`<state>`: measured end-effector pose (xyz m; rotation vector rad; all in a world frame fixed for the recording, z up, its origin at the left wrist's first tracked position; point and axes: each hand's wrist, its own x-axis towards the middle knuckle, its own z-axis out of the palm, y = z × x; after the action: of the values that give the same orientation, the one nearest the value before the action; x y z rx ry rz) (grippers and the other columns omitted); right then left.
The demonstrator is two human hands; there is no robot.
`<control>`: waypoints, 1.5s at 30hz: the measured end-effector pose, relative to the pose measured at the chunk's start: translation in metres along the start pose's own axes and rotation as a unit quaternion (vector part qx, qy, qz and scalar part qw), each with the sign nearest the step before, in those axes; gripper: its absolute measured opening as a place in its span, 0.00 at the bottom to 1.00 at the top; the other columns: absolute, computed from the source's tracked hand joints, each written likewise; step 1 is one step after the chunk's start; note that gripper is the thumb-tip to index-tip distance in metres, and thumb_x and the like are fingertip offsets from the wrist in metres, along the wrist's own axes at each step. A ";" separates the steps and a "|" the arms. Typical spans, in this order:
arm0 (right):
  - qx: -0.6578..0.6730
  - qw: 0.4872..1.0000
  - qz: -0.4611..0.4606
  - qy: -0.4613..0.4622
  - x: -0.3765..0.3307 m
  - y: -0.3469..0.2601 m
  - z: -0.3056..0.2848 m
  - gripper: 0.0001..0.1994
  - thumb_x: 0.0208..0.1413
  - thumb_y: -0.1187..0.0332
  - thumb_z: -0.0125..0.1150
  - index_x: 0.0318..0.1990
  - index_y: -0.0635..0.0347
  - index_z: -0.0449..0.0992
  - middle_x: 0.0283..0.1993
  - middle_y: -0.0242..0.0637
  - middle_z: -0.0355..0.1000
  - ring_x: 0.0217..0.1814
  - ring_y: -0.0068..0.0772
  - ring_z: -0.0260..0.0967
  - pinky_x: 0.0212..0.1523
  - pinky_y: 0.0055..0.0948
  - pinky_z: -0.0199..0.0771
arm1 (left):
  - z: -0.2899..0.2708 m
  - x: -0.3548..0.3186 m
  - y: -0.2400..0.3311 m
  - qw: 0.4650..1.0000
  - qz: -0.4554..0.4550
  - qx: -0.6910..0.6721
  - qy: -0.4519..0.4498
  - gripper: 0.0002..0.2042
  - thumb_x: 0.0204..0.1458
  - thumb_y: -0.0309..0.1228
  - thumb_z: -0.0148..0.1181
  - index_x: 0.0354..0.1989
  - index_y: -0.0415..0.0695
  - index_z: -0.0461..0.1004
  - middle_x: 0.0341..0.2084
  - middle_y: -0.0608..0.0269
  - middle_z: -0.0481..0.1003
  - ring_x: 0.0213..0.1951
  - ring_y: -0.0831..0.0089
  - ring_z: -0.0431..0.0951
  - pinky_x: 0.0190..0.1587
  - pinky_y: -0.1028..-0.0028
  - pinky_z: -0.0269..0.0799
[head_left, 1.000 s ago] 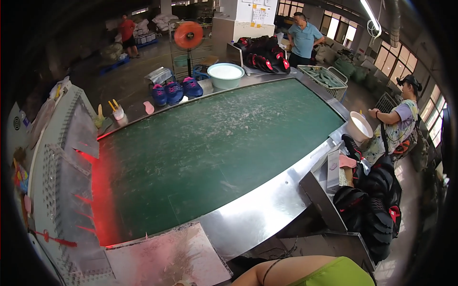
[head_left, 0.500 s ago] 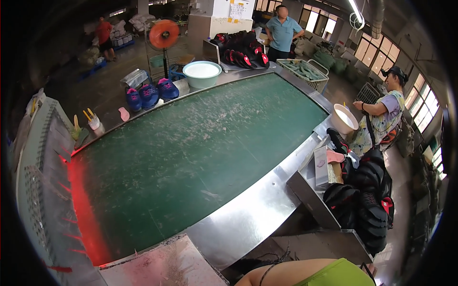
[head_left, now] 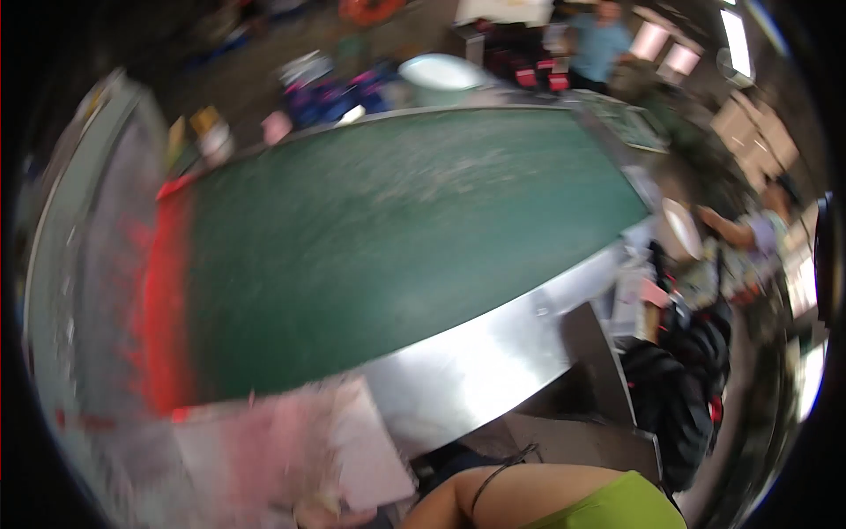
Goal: The recorder is adjusting and feeding materials into a small industrial skiving or rollers machine in a factory setting.
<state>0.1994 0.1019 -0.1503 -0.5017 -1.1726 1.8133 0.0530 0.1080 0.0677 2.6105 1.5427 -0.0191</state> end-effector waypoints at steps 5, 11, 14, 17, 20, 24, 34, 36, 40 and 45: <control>0.014 0.997 0.051 -0.058 -0.021 0.006 0.082 0.17 0.71 0.70 0.51 0.62 0.68 0.72 0.59 0.45 0.76 0.60 0.37 0.74 0.60 0.35 0.74 | -0.015 -0.069 -0.019 0.998 0.016 0.031 -0.046 0.26 0.32 0.44 0.81 0.31 0.41 0.73 0.37 0.47 0.77 0.36 0.50 0.78 0.37 0.61 0.74; 0.268 0.939 0.216 -0.021 -0.032 0.006 0.075 0.17 0.76 0.65 0.48 0.60 0.67 0.75 0.31 0.27 0.69 0.33 0.13 0.61 0.39 0.20 0.68 | -0.020 -0.067 -0.024 0.988 -0.078 -0.013 -0.136 0.29 0.32 0.52 0.82 0.32 0.43 0.74 0.27 0.61 0.68 0.25 0.62 0.71 0.26 0.64 0.66; 0.173 0.978 0.109 0.050 -0.020 -0.002 0.062 0.15 0.76 0.67 0.47 0.52 0.68 0.79 0.29 0.27 0.68 0.26 0.11 0.53 0.27 0.18 0.57 | -0.016 -0.051 -0.026 0.992 -0.055 -0.054 -0.102 0.29 0.33 0.52 0.82 0.32 0.43 0.74 0.29 0.60 0.70 0.26 0.62 0.73 0.27 0.64 0.69; 0.103 0.990 0.050 0.077 -0.024 -0.028 0.057 0.13 0.73 0.73 0.46 0.49 0.67 0.80 0.32 0.30 0.73 0.23 0.11 0.53 0.24 0.19 0.55 | -0.030 -0.056 -0.019 0.990 -0.073 -0.068 -0.102 0.30 0.33 0.51 0.82 0.36 0.41 0.76 0.32 0.59 0.72 0.30 0.60 0.75 0.32 0.64 0.72; 0.007 1.000 -0.007 0.002 -0.030 -0.054 0.053 0.16 0.67 0.76 0.52 0.59 0.66 0.77 0.25 0.32 0.71 0.19 0.13 0.52 0.22 0.20 0.54 | -0.049 -0.083 -0.014 0.989 -0.123 -0.067 -0.044 0.29 0.35 0.46 0.82 0.41 0.39 0.79 0.40 0.55 0.75 0.38 0.59 0.78 0.40 0.65 0.74; -0.114 0.982 0.026 -0.151 -0.031 -0.092 0.070 0.34 0.60 0.77 0.58 0.75 0.65 0.58 0.16 0.32 0.63 0.14 0.23 0.57 0.20 0.25 0.60 | -0.067 -0.154 0.018 0.953 -0.277 -0.070 0.102 0.18 0.43 0.32 0.77 0.41 0.37 0.82 0.44 0.52 0.78 0.44 0.59 0.80 0.46 0.66 0.75; -0.247 0.938 0.156 -0.187 -0.027 -0.134 0.109 0.37 0.64 0.76 0.55 0.79 0.56 0.48 0.18 0.22 0.63 0.20 0.13 0.56 0.25 0.18 0.57 | -0.038 -0.251 0.089 0.835 -0.380 -0.295 0.267 0.14 0.53 0.23 0.65 0.49 0.37 0.79 0.45 0.51 0.78 0.47 0.59 0.79 0.50 0.67 0.73; -0.345 0.919 0.105 -0.162 -0.035 -0.134 0.109 0.35 0.65 0.76 0.56 0.78 0.55 0.53 0.19 0.23 0.62 0.21 0.12 0.58 0.26 0.20 0.61 | -0.030 -0.247 0.081 0.827 -0.326 -0.369 0.272 0.17 0.57 0.22 0.61 0.56 0.38 0.76 0.49 0.51 0.76 0.50 0.61 0.78 0.53 0.67 0.73; -0.452 0.883 0.002 -0.130 -0.025 -0.133 0.121 0.23 0.65 0.77 0.56 0.68 0.60 0.71 0.30 0.27 0.72 0.27 0.12 0.60 0.28 0.21 0.64 | -0.010 -0.235 0.061 0.715 -0.314 -0.555 0.288 0.16 0.65 0.37 0.57 0.58 0.46 0.74 0.48 0.46 0.76 0.50 0.50 0.78 0.52 0.57 0.74; -0.620 0.718 -0.006 -0.317 0.023 -0.155 0.141 0.24 0.67 0.67 0.58 0.70 0.51 0.70 0.59 0.51 0.74 0.57 0.49 0.74 0.58 0.39 0.72 | 0.007 -0.259 0.069 0.801 -0.236 -0.462 0.298 0.14 0.62 0.37 0.61 0.46 0.38 0.77 0.37 0.55 0.79 0.39 0.63 0.80 0.44 0.66 0.75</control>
<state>0.1576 0.0730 0.0537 -0.5701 -2.8536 0.8939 -0.0120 -0.1513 0.0839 1.4565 1.6810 1.2624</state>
